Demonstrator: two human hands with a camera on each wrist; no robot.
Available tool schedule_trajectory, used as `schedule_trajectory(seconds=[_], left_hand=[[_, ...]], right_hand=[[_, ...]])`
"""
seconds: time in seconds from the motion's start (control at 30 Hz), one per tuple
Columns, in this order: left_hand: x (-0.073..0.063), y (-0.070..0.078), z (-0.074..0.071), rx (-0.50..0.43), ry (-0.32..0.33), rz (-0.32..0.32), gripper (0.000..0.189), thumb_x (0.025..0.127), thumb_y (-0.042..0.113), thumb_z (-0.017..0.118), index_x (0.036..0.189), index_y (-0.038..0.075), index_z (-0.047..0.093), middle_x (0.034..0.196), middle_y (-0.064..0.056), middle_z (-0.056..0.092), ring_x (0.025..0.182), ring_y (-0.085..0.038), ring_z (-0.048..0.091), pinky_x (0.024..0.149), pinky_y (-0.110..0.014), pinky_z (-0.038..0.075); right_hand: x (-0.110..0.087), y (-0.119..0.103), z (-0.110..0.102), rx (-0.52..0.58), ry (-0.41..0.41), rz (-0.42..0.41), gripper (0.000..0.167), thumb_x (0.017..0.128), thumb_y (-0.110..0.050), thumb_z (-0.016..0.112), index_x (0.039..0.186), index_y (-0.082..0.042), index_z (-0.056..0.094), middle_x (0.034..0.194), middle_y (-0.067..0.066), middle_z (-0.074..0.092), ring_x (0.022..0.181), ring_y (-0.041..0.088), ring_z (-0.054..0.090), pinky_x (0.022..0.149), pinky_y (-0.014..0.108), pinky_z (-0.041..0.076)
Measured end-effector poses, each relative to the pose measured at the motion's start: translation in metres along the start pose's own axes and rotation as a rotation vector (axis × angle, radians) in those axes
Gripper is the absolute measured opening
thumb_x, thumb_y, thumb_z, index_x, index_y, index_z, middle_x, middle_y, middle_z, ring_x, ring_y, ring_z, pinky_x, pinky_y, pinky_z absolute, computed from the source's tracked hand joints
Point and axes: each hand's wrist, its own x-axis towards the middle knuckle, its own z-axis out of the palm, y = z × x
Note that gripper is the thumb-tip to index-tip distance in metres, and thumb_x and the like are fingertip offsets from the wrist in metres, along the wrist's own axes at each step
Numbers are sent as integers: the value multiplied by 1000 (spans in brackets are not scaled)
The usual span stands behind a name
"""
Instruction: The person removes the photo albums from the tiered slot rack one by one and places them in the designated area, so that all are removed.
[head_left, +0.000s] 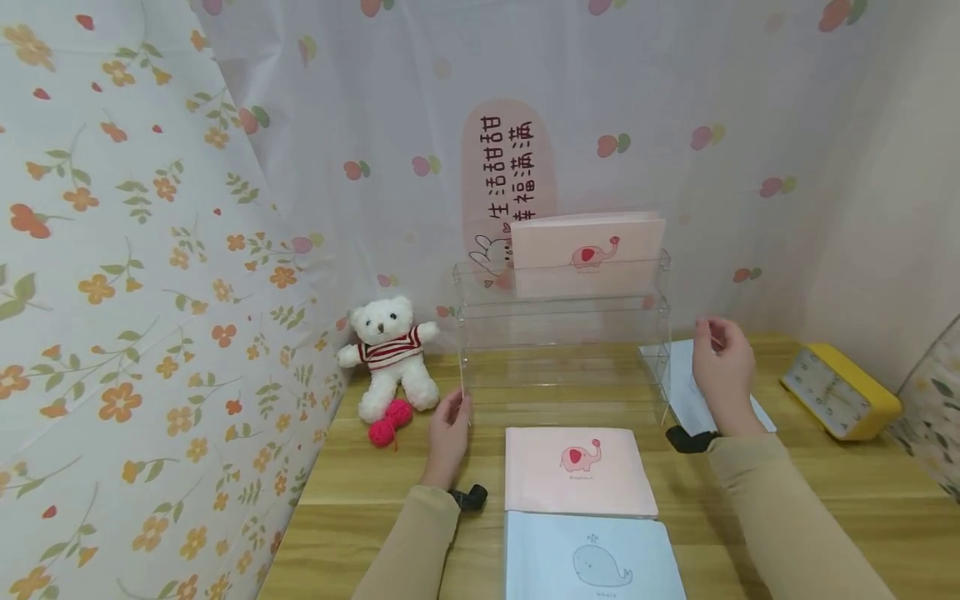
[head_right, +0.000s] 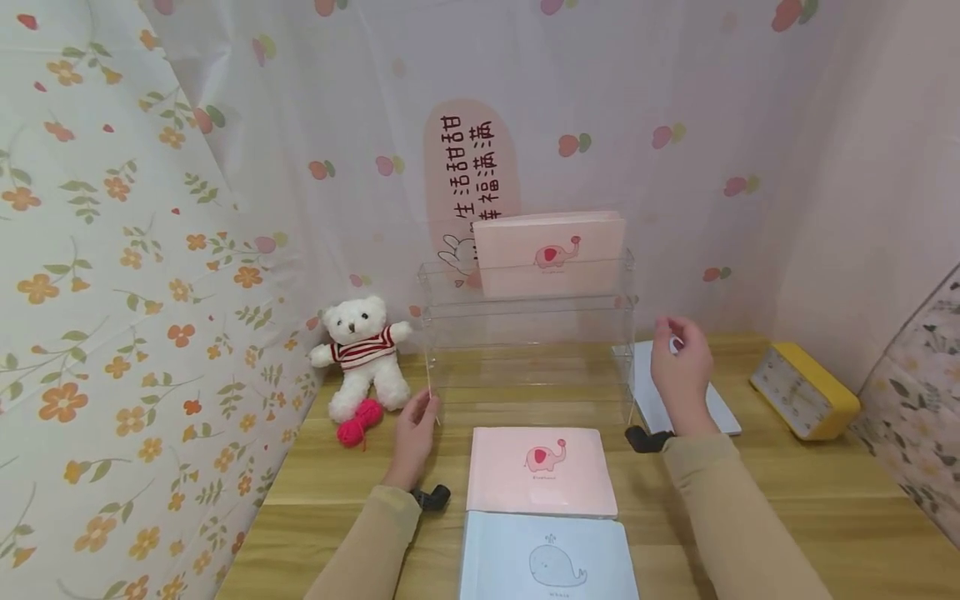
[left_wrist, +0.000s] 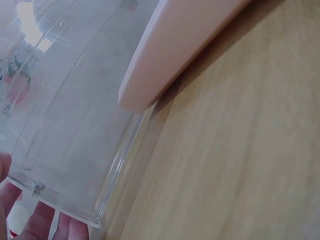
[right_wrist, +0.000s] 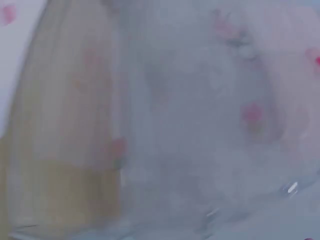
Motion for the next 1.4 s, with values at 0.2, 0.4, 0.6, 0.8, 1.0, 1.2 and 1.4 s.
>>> schedule_trajectory(seconds=[0.2,0.4,0.6,0.8,1.0,1.2,1.4], left_hand=[[3,-4,-1,-5,13,6,35,109,29,71,139,11,74,136,-14,77,125,-30,71,96,-23,54],[2,-4,1,3,21,7,34,109,28,72,139,11,74,134,-15,78,123,-30,72,91,-19,53],[-1,-2,1,-1,2,-2,36,109,28,72,140,9,73,135,-14,78,123,-29,72,93,-21,54],[0,-3,0,-1,-14,7,39,110,28,71,142,6,71,136,-15,77,122,-27,72,95,-21,54],[3,-4,-3,-17,-8,15,40,110,28,71,143,6,71,138,-17,76,125,-31,71,95,-20,54],[3,-3,-4,4,-18,21,40,110,29,71,142,6,71,138,-18,76,125,-32,71,95,-23,54],[3,-1,-3,-2,-15,18,38,110,26,71,142,5,71,139,-18,75,126,-32,71,98,-26,55]], right_hand=[[33,-72,12,32,-132,-110,62,113,-51,52,153,-4,55,157,20,60,149,33,56,129,50,43],[53,-113,24,43,-191,-141,78,109,-61,55,168,-12,38,173,16,44,164,36,38,135,56,32],[69,-129,32,-13,-247,-216,84,106,-62,61,172,-18,35,177,14,40,164,39,38,132,65,33],[75,-140,38,-100,-262,-315,76,107,-55,66,169,-18,43,173,19,41,154,47,43,128,68,36],[80,-152,47,-157,-290,-313,71,106,-53,69,166,-21,50,170,23,41,158,46,37,130,69,31],[82,-160,52,-208,-314,-292,59,106,-43,73,159,-20,60,164,25,44,153,46,38,127,67,35],[87,-163,52,-258,-367,-273,51,107,-36,75,152,-14,66,163,27,44,153,49,38,126,67,35]])
